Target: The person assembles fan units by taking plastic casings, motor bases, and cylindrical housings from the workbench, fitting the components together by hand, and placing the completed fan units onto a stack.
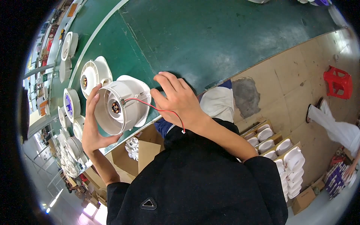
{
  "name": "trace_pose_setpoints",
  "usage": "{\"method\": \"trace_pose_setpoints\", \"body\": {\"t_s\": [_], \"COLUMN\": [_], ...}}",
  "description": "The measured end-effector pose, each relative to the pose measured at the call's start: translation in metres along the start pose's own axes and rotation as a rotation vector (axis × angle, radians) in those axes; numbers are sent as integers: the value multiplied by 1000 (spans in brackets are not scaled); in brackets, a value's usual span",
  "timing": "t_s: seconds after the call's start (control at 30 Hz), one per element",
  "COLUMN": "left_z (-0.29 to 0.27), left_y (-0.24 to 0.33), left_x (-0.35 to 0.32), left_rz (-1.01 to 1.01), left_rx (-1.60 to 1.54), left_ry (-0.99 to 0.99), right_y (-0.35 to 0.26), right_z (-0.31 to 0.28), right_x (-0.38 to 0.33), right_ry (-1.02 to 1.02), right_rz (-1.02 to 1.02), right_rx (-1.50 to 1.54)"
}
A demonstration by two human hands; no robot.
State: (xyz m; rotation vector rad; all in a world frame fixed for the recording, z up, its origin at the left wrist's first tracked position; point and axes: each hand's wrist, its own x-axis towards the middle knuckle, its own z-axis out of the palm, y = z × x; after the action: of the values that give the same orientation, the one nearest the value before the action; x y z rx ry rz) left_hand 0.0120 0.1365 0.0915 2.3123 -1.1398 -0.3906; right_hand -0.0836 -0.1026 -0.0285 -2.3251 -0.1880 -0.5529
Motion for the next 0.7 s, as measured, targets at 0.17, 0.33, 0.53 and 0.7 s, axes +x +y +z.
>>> {"method": "trace_pose_setpoints", "body": {"t_s": [0.17,0.33,0.53,0.7], "left_z": [-2,-2,-2,1], "left_y": [-2,1,1,5], "left_x": [-1,1,4,3], "left_rz": [16,7,9,-37], "left_rx": [-40,17,34,92], "left_ry": [-4,-13,-29,-23], "right_y": [0,0,2,1], "right_z": [-1,-1,0,-5], "right_x": [0,0,0,2], "right_ry": [-10,-7,6,-22], "right_rz": [3,13,5,9], "right_rx": [3,5,14,16]}}
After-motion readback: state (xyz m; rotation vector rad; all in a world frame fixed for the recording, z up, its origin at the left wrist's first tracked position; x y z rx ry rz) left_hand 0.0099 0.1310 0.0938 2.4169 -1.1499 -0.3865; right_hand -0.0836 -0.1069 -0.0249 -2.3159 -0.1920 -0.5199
